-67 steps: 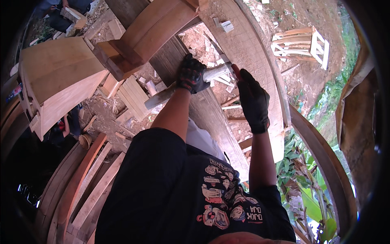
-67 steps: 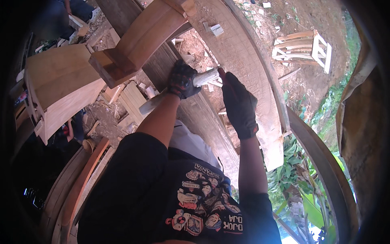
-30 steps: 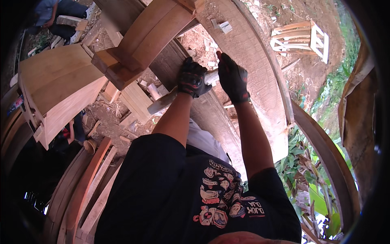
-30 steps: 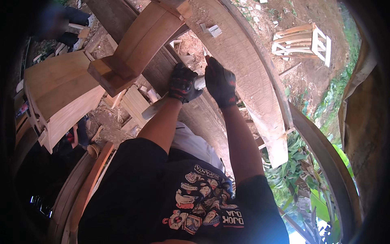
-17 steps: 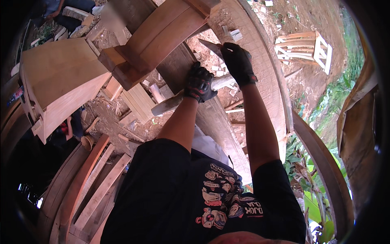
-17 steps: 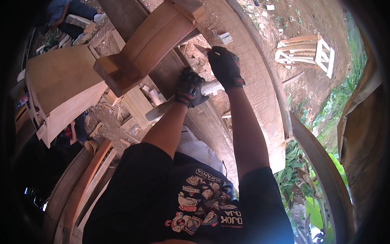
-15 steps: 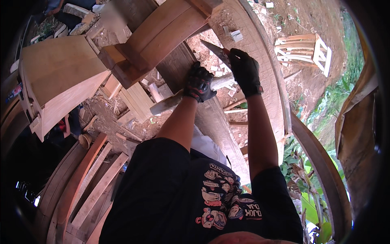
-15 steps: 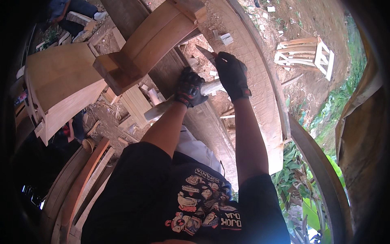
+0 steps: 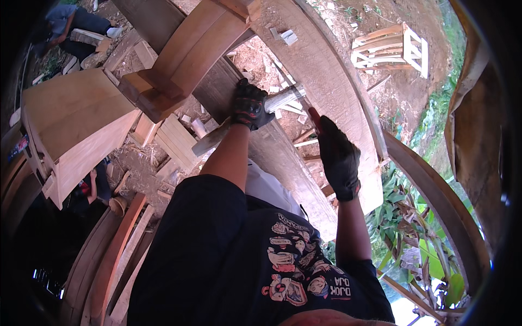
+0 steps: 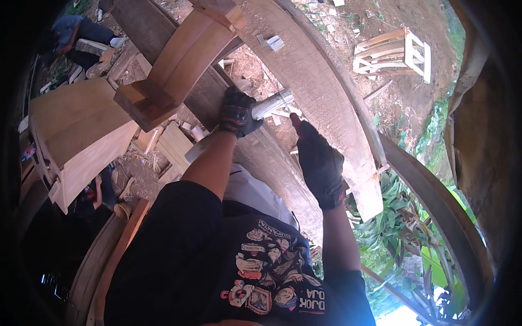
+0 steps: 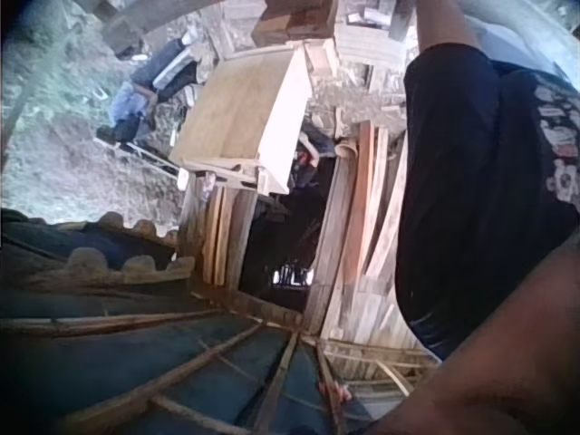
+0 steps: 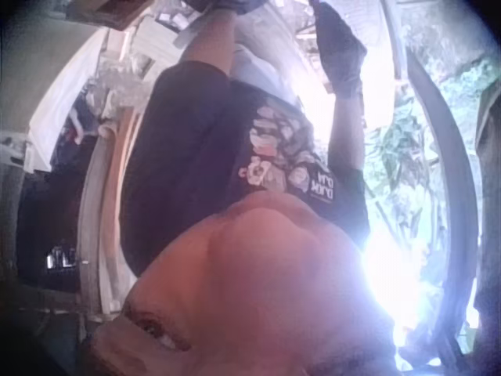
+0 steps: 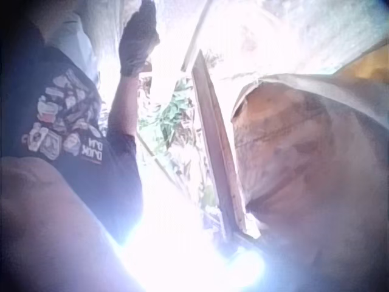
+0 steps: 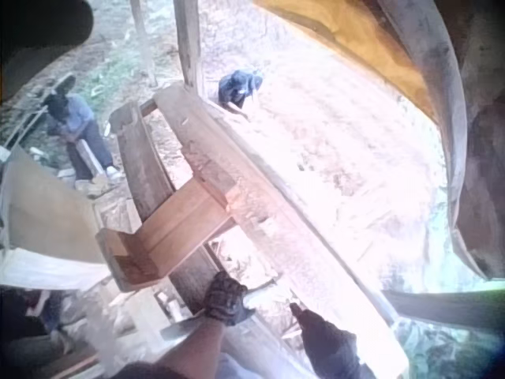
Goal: The person uses a hand saw to cut a piece of wood that is resting on a wooden workbench. They hold the wood steady with their left hand while sawing with their right hand. The person pauses briefly to adjust the saw's position before continuing the cut.
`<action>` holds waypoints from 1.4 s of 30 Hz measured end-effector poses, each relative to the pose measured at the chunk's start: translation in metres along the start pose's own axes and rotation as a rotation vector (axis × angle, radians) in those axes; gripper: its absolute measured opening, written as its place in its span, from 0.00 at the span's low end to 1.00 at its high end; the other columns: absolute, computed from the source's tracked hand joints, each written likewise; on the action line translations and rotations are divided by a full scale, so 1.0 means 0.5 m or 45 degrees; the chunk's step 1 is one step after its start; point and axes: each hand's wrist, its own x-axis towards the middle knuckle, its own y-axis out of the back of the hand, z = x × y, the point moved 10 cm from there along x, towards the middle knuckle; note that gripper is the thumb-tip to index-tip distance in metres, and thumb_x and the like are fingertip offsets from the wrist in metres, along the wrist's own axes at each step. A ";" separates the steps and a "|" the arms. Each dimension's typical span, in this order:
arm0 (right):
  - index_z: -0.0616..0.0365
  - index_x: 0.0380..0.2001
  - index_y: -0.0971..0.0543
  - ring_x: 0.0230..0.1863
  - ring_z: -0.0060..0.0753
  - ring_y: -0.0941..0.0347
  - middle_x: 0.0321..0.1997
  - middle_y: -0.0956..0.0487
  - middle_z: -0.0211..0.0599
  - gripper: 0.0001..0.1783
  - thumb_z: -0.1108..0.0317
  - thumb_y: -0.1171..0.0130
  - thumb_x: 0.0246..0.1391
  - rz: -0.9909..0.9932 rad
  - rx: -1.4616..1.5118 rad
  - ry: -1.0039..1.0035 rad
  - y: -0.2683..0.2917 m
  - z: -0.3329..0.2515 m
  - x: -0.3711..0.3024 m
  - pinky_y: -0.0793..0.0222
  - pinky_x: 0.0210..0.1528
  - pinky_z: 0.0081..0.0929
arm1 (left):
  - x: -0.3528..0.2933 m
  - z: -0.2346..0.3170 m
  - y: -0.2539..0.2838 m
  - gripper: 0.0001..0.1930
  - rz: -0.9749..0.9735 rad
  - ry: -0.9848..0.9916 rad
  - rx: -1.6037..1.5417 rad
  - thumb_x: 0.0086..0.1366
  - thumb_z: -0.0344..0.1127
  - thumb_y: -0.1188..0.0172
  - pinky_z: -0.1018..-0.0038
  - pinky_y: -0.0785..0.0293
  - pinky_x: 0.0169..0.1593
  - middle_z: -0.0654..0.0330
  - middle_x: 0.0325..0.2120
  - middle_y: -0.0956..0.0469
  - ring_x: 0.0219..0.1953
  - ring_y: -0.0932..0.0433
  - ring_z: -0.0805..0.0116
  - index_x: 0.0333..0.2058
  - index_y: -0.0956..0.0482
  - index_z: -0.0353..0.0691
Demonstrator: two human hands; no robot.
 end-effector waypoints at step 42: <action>0.50 0.49 0.13 0.48 0.60 0.14 0.44 0.11 0.48 0.14 0.57 0.43 0.74 -0.176 0.085 -0.026 -0.313 0.104 0.366 0.19 0.49 0.51 | -0.008 -0.012 -0.026 0.30 0.056 0.030 -0.040 0.53 0.64 0.25 0.48 0.51 0.83 0.53 0.49 0.16 0.62 0.23 0.54 0.46 0.11 0.49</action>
